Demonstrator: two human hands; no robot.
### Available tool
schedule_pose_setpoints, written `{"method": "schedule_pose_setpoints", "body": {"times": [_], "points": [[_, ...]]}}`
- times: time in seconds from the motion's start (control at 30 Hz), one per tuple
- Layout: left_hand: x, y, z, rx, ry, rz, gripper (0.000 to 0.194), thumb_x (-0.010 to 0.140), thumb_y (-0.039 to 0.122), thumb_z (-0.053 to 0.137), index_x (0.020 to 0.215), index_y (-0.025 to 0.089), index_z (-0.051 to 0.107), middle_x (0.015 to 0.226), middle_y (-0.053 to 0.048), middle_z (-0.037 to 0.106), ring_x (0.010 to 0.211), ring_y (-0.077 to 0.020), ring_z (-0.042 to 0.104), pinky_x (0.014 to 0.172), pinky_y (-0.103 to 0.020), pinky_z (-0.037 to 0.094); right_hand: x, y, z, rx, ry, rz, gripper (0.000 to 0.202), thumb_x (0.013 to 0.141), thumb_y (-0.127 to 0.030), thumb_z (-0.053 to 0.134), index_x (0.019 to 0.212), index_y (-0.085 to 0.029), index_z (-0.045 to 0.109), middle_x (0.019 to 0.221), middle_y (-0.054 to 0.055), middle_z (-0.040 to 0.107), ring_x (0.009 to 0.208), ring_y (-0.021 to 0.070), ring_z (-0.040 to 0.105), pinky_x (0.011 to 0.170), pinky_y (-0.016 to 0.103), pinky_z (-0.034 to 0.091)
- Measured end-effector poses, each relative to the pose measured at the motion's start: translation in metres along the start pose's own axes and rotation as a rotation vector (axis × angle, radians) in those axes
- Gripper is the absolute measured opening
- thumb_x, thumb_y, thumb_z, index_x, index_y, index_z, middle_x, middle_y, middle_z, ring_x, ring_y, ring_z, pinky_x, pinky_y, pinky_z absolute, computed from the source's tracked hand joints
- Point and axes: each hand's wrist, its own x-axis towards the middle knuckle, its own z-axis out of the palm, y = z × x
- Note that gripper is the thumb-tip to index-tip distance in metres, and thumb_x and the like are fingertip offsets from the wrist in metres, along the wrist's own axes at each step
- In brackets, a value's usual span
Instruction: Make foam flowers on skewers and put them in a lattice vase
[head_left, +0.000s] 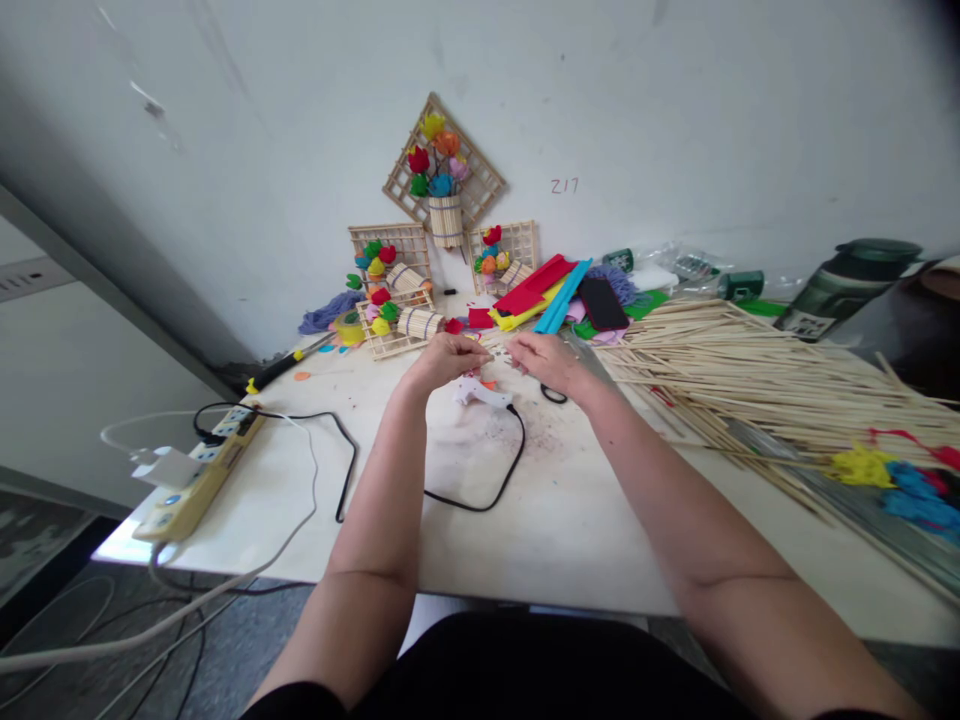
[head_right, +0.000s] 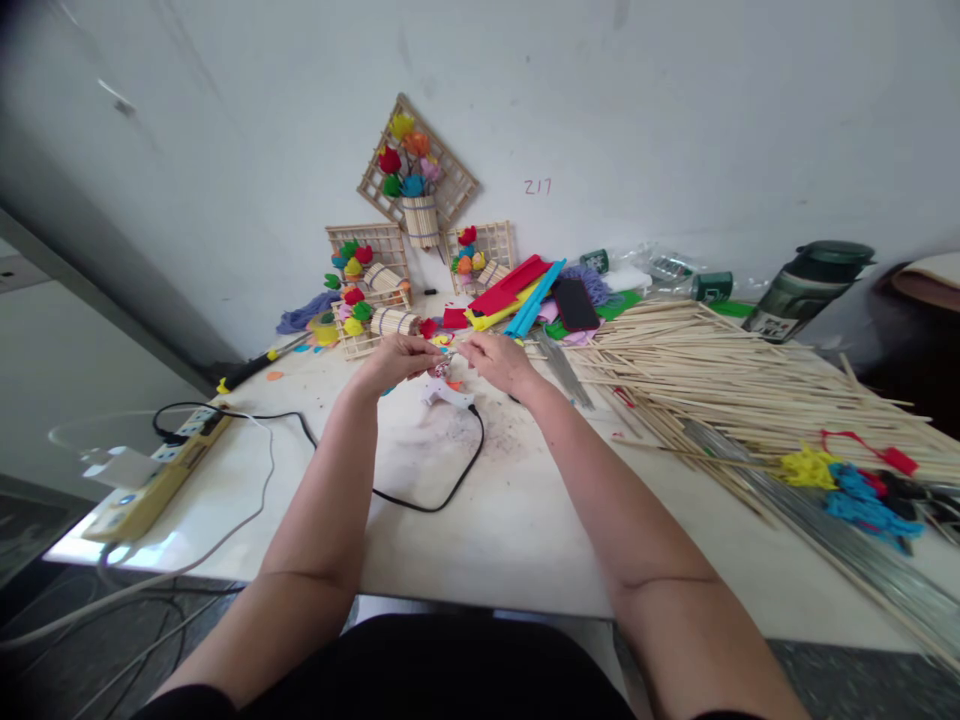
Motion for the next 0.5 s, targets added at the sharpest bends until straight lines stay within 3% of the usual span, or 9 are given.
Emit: {"method": "schedule_pose_setpoints", "body": {"times": [0.3,0.5], "points": [[0.0,0.001,0.001,0.009,-0.033,-0.022,0.027,0.068,0.035,0.063,0.077,0.01,0.07,0.053,-0.001,0.06,0.043,-0.0051,0.041,0.041,-0.018,0.031,-0.001,0.001,0.005,-0.078,0.054,-0.121,0.025,0.083,-0.03,0.043,0.066,-0.017,0.056,0.065,0.001,0.056,0.062,0.0121,0.046,0.058,0.023,0.029],[0.0,0.002,0.001,-0.002,-0.05,-0.019,0.022,0.068,0.03,0.063,0.076,0.01,0.069,0.053,-0.001,0.06,0.043,-0.004,0.041,0.041,-0.016,0.031,0.003,0.01,0.015,-0.012,0.134,-0.209,0.024,0.079,-0.026,0.044,0.057,-0.017,0.049,0.056,0.0,0.048,0.057,0.0111,0.041,0.056,0.024,0.028]]}}
